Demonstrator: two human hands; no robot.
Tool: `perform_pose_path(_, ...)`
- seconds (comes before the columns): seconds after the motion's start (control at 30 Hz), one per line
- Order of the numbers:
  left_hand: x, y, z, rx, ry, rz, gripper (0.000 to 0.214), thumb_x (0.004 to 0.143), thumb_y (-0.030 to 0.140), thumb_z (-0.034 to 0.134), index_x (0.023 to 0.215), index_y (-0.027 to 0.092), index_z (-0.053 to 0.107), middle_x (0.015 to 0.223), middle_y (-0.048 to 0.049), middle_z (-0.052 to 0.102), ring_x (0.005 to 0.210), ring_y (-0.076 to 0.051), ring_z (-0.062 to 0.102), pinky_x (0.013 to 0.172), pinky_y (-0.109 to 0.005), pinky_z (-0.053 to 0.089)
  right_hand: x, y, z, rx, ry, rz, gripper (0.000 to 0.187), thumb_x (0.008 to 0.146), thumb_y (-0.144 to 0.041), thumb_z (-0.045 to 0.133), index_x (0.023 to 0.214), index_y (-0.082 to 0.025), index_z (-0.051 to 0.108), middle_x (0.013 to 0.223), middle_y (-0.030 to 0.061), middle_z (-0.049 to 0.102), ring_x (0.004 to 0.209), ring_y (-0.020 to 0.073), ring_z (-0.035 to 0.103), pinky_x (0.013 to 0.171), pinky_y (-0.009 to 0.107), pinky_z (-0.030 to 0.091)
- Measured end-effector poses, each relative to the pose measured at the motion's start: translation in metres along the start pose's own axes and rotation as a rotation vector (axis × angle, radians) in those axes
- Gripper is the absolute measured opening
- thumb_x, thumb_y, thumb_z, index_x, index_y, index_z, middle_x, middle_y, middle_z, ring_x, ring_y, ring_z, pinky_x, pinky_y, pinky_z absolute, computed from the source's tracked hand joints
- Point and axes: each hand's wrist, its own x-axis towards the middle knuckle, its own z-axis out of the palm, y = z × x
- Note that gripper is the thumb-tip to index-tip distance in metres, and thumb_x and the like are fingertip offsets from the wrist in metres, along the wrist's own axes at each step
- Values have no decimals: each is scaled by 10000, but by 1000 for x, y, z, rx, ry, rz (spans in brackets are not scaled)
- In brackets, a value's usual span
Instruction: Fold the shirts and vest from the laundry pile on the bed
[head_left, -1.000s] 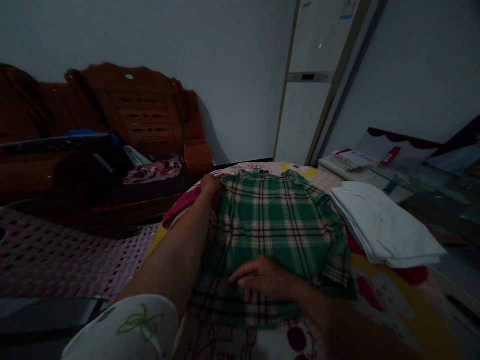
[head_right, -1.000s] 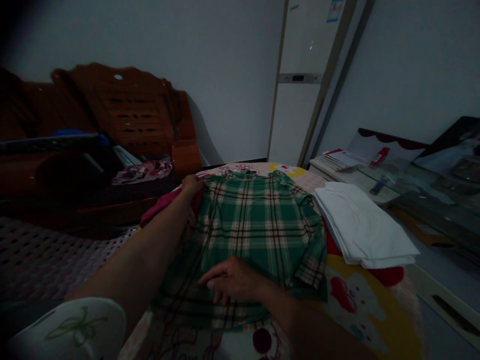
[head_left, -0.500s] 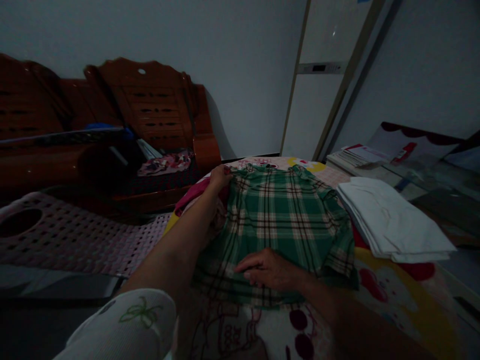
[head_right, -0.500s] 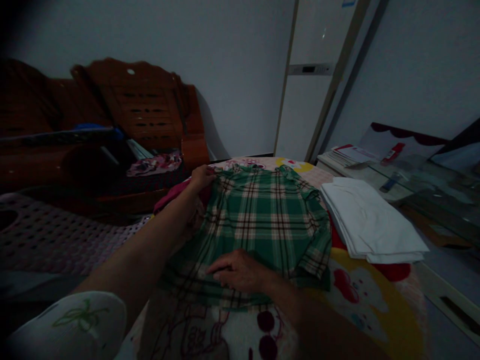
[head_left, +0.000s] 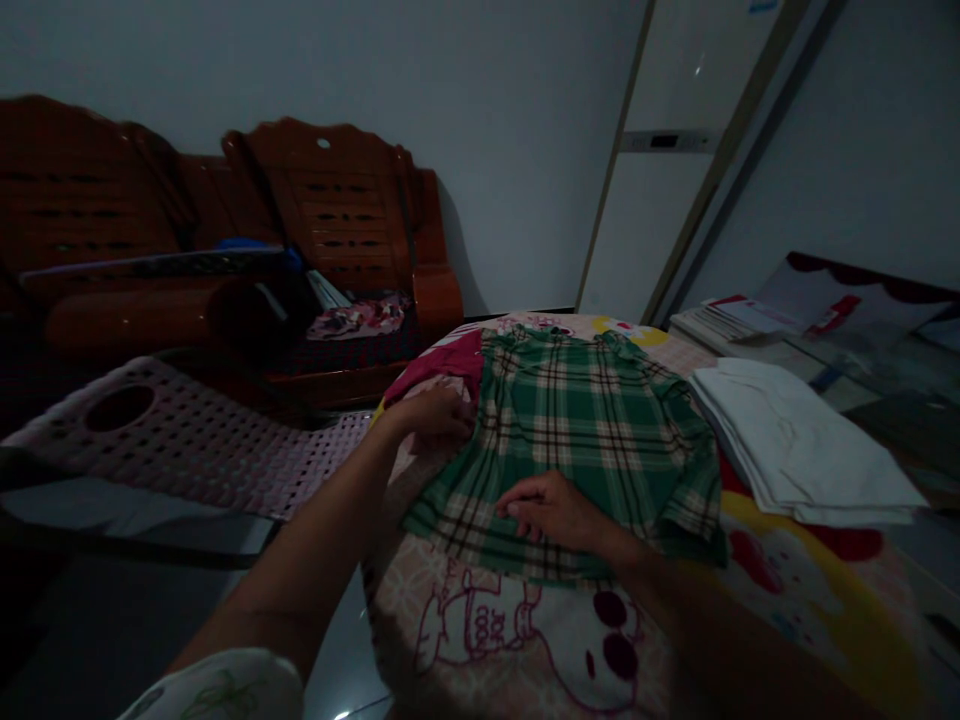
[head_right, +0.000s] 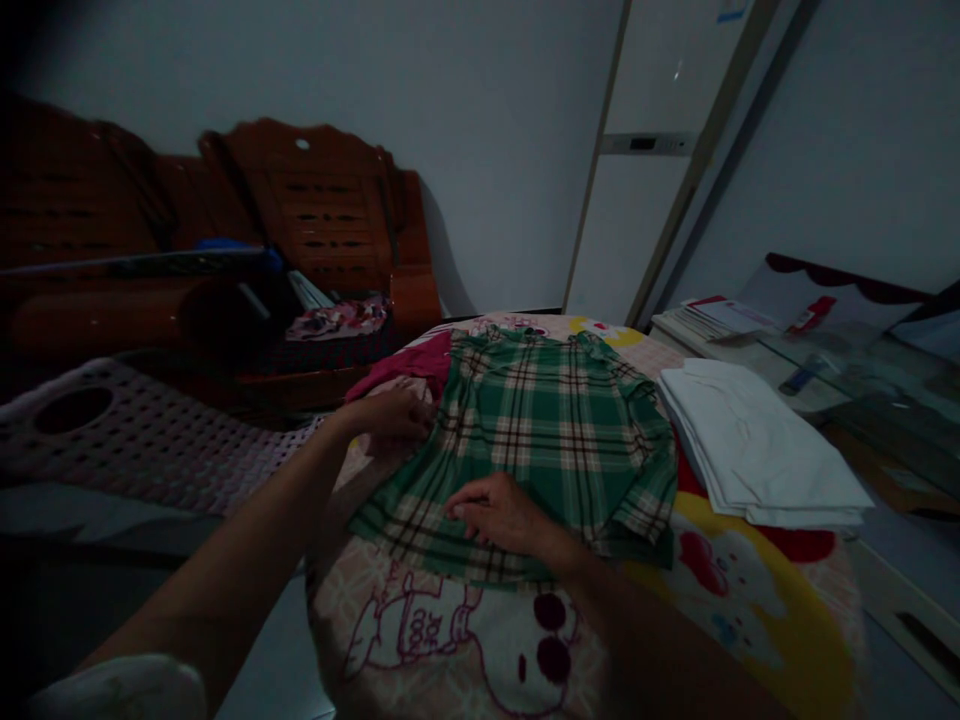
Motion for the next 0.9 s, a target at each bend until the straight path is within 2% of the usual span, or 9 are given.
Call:
perform_pose_path(0.1, -24, -2, 4, 210, -194, 73, 171, 663, 303, 708, 537, 199, 656, 493, 19, 609, 526, -137, 571, 582, -228, 402, 3, 4, 0, 14, 5, -16, 234, 828, -275, 595, 946, -155, 757, 779, 48, 711, 531, 96, 569, 457, 198, 446)
perform_pose_path(0.2, -40, -2, 3, 242, -254, 78, 238, 695, 357, 673, 532, 187, 642, 476, 20, 590, 518, -128, 549, 563, -224, 379, 4, 6, 1, 41, 8, -45, 228, 810, -263, 597, 938, -159, 754, 884, 65, 735, 550, 98, 583, 446, 196, 447)
perform_pose_path(0.27, -49, -1, 3, 199, -286, 74, 199, 673, 330, 679, 548, 180, 640, 494, 22, 594, 521, -129, 543, 533, -224, 355, 5, 7, 1, 57, 9, -50, 224, 800, -260, 601, 932, -162, 752, 906, 67, 739, 563, 104, 593, 444, 197, 449)
perform_pose_path(0.4, -63, -3, 2, 29, -324, 108, 143, 656, 248, 629, 542, 170, 592, 483, 32, 550, 500, -116, 499, 499, -213, 325, 5, 10, 1, 54, 10, -54, 217, 799, -277, 612, 922, -163, 750, 880, 65, 737, 575, 113, 607, 448, 201, 449)
perform_pose_path(0.53, -69, -1, -2, -355, -365, 164, 264, 725, 401, 627, 624, 163, 569, 553, 29, 531, 520, -105, 495, 508, -201, 368, 7, 12, 2, 59, 22, -61, 258, 810, -345, 625, 922, -142, 739, 865, 80, 732, 532, 102, 582, 430, 199, 425)
perform_pose_path(0.63, -67, 11, 1, -588, -330, 179, 384, 734, 503, 663, 638, 163, 513, 582, 40, 482, 532, -91, 484, 507, -193, 387, 8, 9, 4, 191, 31, -59, 400, 821, -486, 618, 955, -120, 711, 888, 109, 727, 545, 121, 604, 426, 217, 441)
perform_pose_path(0.73, -61, 30, 18, -707, -343, 202, 441, 756, 548, 669, 643, 161, 490, 564, 50, 449, 510, -72, 442, 479, -178, 354, 9, 5, 5, 402, 32, -33, 546, 789, -622, 616, 1005, -123, 665, 892, 112, 709, 650, 174, 663, 481, 263, 508)
perform_pose_path(0.8, -58, 41, 33, -739, -413, 250, 441, 765, 563, 671, 681, 151, 538, 577, 40, 488, 516, -69, 444, 472, -172, 337, 10, 3, 5, 499, 39, -16, 578, 763, -670, 620, 966, -130, 646, 833, 85, 682, 684, 186, 666, 527, 292, 535)
perform_pose_path(0.9, -54, 49, 47, -738, -638, 271, 444, 793, 592, 634, 824, 150, 625, 645, 7, 594, 540, -95, 522, 489, -188, 388, 11, 3, 4, 502, 126, 2, 510, 739, -641, 662, 834, -140, 633, 713, 21, 617, 618, 133, 593, 525, 246, 486)
